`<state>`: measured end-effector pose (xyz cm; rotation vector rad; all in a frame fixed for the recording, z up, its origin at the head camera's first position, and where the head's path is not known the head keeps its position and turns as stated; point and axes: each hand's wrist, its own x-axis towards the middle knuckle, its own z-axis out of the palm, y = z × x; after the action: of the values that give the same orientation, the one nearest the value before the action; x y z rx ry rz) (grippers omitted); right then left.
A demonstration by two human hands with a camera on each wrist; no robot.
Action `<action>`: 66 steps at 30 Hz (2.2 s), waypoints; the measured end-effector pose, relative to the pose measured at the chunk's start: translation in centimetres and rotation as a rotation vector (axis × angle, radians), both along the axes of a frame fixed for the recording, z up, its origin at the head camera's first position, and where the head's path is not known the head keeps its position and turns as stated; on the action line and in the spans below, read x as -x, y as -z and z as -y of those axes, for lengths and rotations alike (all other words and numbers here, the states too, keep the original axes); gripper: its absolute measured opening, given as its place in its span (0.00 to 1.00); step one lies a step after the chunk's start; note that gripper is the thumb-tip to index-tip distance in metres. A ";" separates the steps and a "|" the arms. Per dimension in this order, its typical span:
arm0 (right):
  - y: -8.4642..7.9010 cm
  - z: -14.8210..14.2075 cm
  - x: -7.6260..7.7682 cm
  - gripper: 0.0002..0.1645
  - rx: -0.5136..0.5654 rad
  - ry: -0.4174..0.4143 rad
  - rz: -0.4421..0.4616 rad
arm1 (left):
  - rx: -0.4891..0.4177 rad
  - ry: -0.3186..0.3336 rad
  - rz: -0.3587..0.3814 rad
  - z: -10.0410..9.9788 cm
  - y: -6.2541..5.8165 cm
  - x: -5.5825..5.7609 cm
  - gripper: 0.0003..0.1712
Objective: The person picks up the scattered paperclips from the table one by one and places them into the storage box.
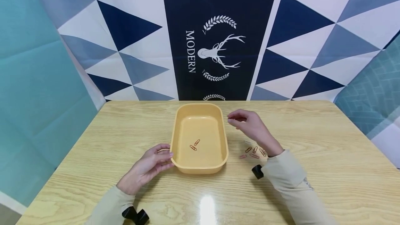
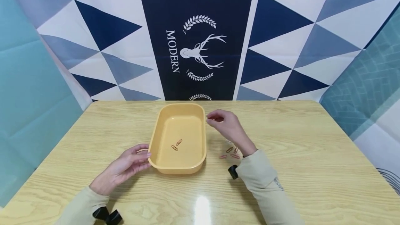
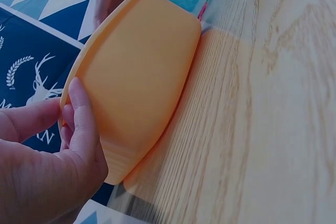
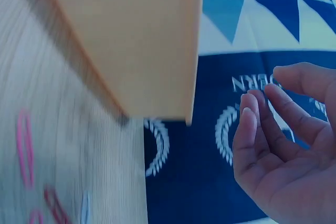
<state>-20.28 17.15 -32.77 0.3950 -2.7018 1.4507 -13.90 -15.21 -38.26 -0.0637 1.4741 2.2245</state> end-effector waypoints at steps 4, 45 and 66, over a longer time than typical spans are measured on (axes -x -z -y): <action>0.3 -2.3 -0.2 0.15 -0.052 0.035 0.013 | 0.006 -0.007 0.003 -0.1 0.1 0.0 0.26; 4.6 -9.9 0.9 0.23 -0.409 0.027 0.267 | 0.002 0.000 -0.008 0.1 0.0 -0.3 0.25; 4.3 -10.8 0.7 0.08 -0.441 -0.016 0.174 | -0.008 0.018 -0.017 0.0 -0.1 -0.3 0.26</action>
<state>-21.01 27.91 -37.10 0.3192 -3.1618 0.9173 -13.64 -15.21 -38.19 -0.0294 1.4685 2.2222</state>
